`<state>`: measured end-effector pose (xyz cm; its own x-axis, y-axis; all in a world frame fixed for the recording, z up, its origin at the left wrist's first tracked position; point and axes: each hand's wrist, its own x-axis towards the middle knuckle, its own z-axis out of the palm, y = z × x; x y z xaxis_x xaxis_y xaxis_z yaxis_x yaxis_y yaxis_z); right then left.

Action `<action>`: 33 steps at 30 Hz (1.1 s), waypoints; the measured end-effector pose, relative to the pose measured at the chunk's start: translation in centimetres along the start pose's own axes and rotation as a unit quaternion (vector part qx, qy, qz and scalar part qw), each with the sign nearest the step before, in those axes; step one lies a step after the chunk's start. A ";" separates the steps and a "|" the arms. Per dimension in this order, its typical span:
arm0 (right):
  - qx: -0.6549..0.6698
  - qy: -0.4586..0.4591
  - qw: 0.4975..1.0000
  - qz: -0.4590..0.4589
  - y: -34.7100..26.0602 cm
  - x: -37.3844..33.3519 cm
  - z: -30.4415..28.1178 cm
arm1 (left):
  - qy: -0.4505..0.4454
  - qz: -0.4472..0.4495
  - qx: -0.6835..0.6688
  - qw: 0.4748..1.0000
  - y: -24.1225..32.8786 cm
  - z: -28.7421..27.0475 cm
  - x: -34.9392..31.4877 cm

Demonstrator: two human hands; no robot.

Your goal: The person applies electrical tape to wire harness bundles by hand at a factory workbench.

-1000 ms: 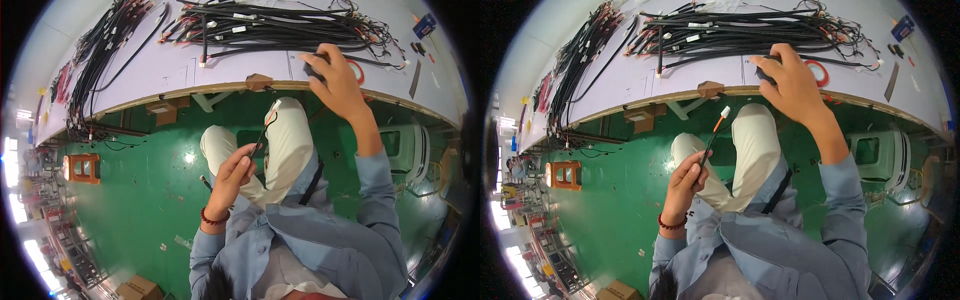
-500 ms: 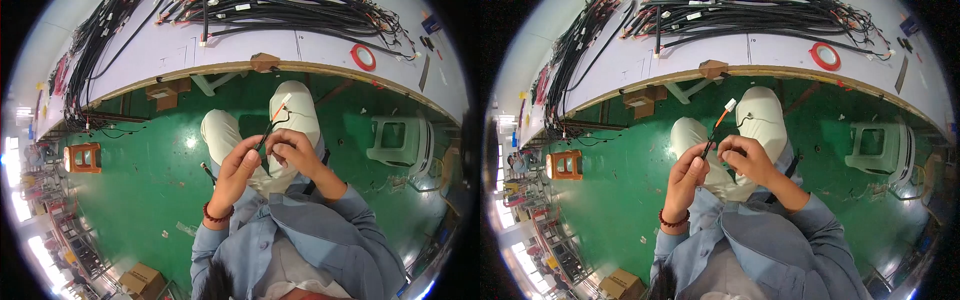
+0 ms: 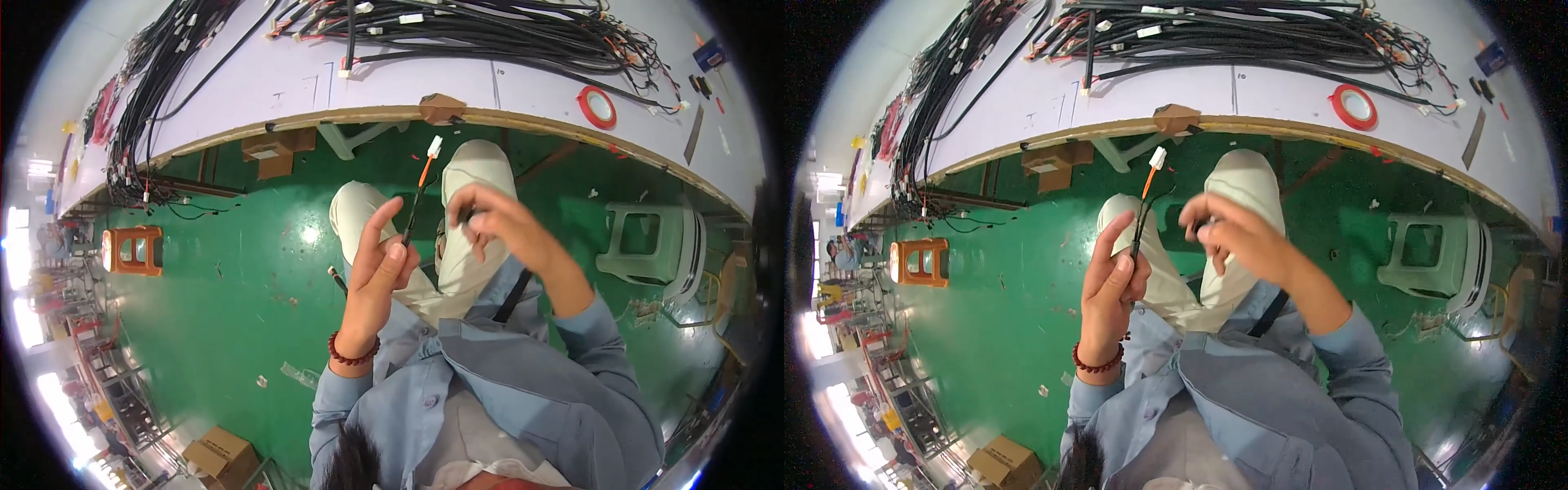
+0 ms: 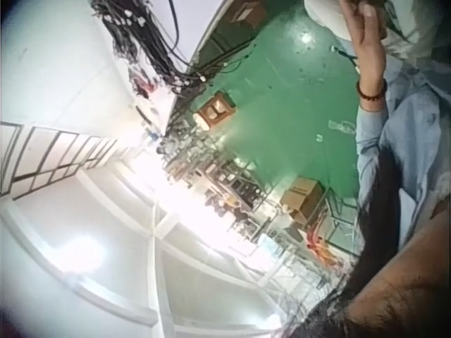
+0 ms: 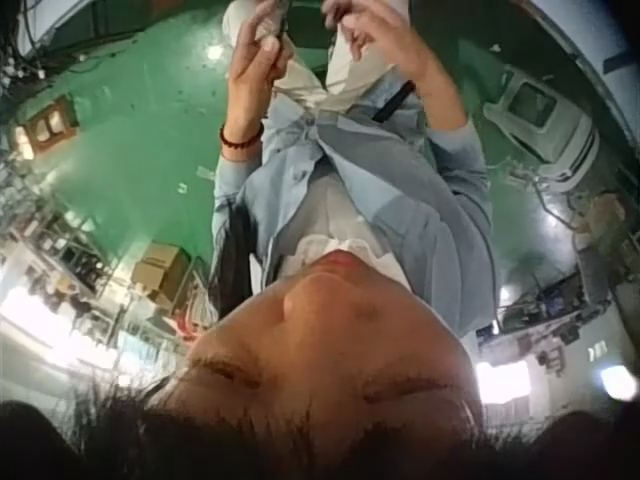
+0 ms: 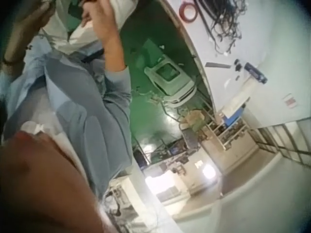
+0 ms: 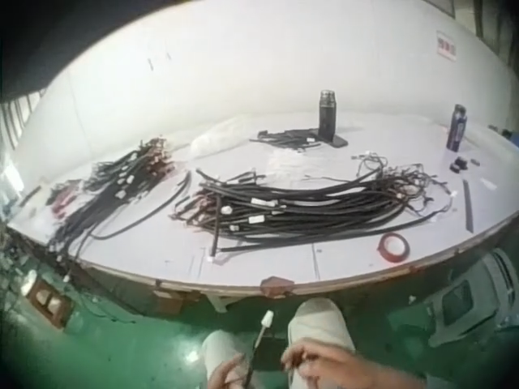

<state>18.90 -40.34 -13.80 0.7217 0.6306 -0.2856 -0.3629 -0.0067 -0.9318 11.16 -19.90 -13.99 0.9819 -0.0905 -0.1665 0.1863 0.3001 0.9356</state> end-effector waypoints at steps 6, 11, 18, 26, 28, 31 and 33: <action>0.215 -0.096 0.970 0.061 3.4 1.2 2.3 | -0.047 -0.053 0.031 0.997 0.6 1.0 -0.7; 0.088 -0.141 0.986 0.001 2.3 0.9 2.5 | -0.037 -0.041 0.046 0.997 0.3 0.7 -0.9; 0.050 -0.104 0.992 -0.056 2.4 -0.1 2.6 | -0.091 -0.039 0.056 0.993 0.6 0.5 -0.9; 0.052 -0.083 0.992 -0.084 2.5 -0.9 2.3 | -0.080 0.040 0.180 0.980 1.1 0.7 -1.0; 0.071 -0.098 0.992 -0.040 2.1 -1.3 2.2 | -0.074 0.037 0.198 0.977 1.6 0.8 -1.0; 0.130 -0.058 0.989 -0.042 1.9 -1.7 3.1 | -0.032 0.087 0.208 0.974 0.9 1.2 -1.2; 0.133 -0.047 0.989 -0.035 2.3 -2.0 3.2 | 0.006 0.139 0.295 0.945 0.8 1.5 -1.3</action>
<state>14.79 -39.16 -14.63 0.6967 0.6921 -0.1888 -0.4654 0.2358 -0.8531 9.99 -20.99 -12.57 0.9911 -0.0734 0.1108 -0.1268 -0.2726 0.9537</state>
